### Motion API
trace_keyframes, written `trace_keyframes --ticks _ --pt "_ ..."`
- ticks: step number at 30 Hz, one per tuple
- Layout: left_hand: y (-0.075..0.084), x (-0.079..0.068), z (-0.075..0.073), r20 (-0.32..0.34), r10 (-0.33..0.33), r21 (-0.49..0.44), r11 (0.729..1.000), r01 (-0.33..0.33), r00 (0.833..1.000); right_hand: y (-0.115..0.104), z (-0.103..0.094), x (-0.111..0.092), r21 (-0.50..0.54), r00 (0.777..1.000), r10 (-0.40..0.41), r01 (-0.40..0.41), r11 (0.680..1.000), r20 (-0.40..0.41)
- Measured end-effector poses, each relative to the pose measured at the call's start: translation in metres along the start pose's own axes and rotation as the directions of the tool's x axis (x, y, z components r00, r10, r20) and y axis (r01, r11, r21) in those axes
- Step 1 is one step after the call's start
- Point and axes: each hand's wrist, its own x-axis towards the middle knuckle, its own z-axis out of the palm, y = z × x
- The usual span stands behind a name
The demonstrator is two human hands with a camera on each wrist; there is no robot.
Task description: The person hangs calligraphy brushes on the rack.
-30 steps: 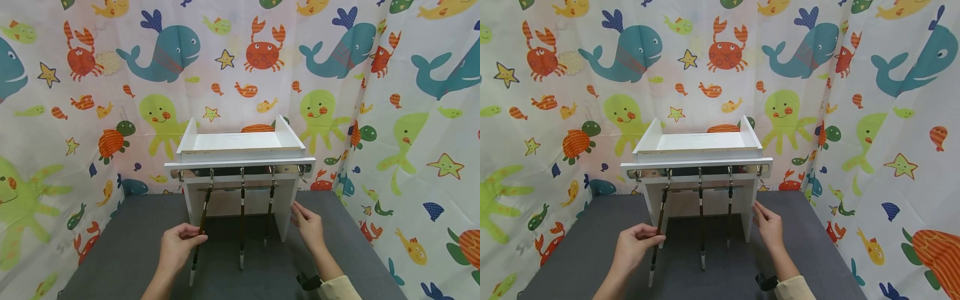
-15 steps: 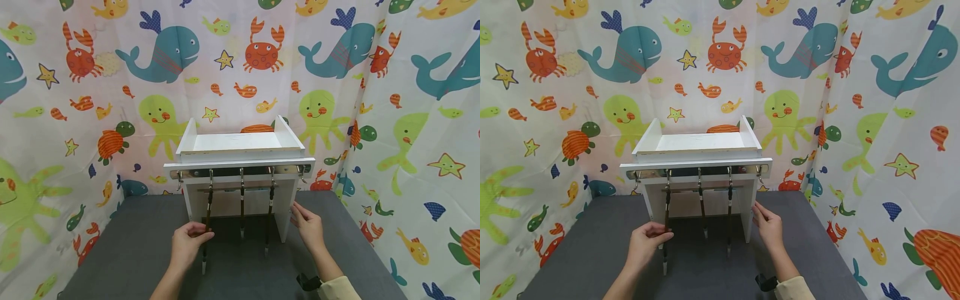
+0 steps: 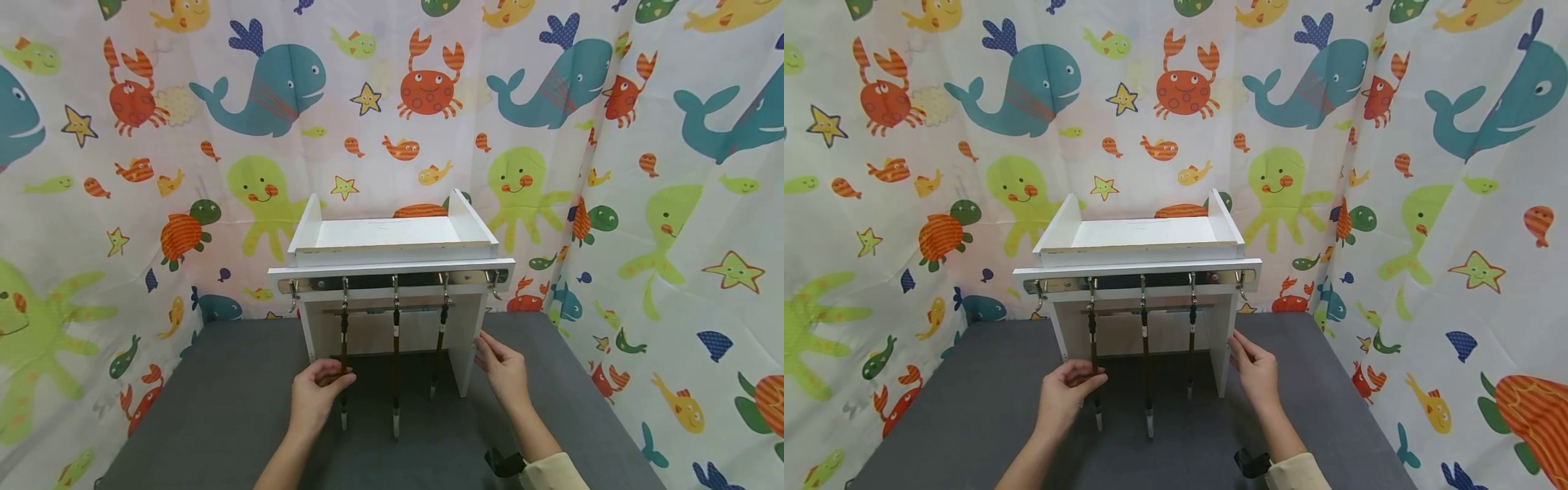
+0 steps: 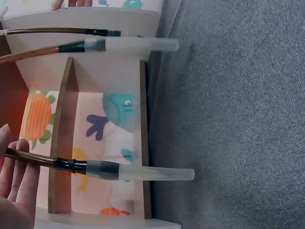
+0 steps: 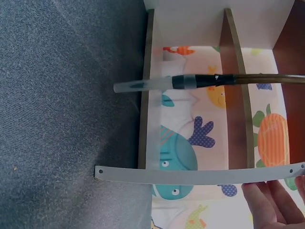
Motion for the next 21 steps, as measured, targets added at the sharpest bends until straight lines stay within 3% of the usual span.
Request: trace_keyframes --ticks 3,6,9,11,13,15,17,19,21 --pt "-0.002 0.0 0.0 0.012 0.01 0.005 1.0 -0.01 1.0 -0.001 -0.004 -0.003 -0.022 1.0 -0.013 0.013 1.0 0.011" --pt "-0.002 -0.004 -0.007 0.036 0.032 0.016 0.999 -0.033 0.999 -0.005 -0.011 -0.011 -0.151 0.999 -0.054 0.052 0.987 -0.007" --pt "0.002 -0.008 -0.022 0.061 0.091 0.098 0.99 -0.096 0.994 -0.015 -0.021 -0.021 -0.318 0.989 -0.147 0.134 0.939 -0.015" --pt "0.008 -0.011 -0.036 0.077 0.168 0.221 0.958 -0.181 0.983 -0.023 -0.026 -0.026 -0.418 0.969 -0.247 0.23 0.879 0.014" --pt "0.017 -0.012 -0.052 0.11 0.284 0.376 0.875 -0.304 0.953 -0.033 -0.032 -0.029 -0.481 0.932 -0.357 0.343 0.807 0.067" --pt "0.026 -0.012 -0.069 0.151 0.411 0.529 0.735 -0.425 0.899 -0.043 -0.038 -0.031 -0.544 0.886 -0.445 0.44 0.714 0.131" --pt "0.035 -0.014 -0.086 0.18 0.51 0.648 0.582 -0.491 0.841 -0.054 -0.045 -0.033 -0.592 0.855 -0.479 0.494 0.637 0.197" --pt "0.04 -0.015 -0.101 0.194 0.556 0.722 0.476 -0.501 0.808 -0.065 -0.052 -0.037 -0.637 0.856 -0.445 0.501 0.586 0.264" --pt "0.041 -0.016 -0.115 0.199 0.566 0.764 0.422 -0.489 0.8 -0.076 -0.06 -0.041 -0.68 0.873 -0.364 0.483 0.551 0.325"
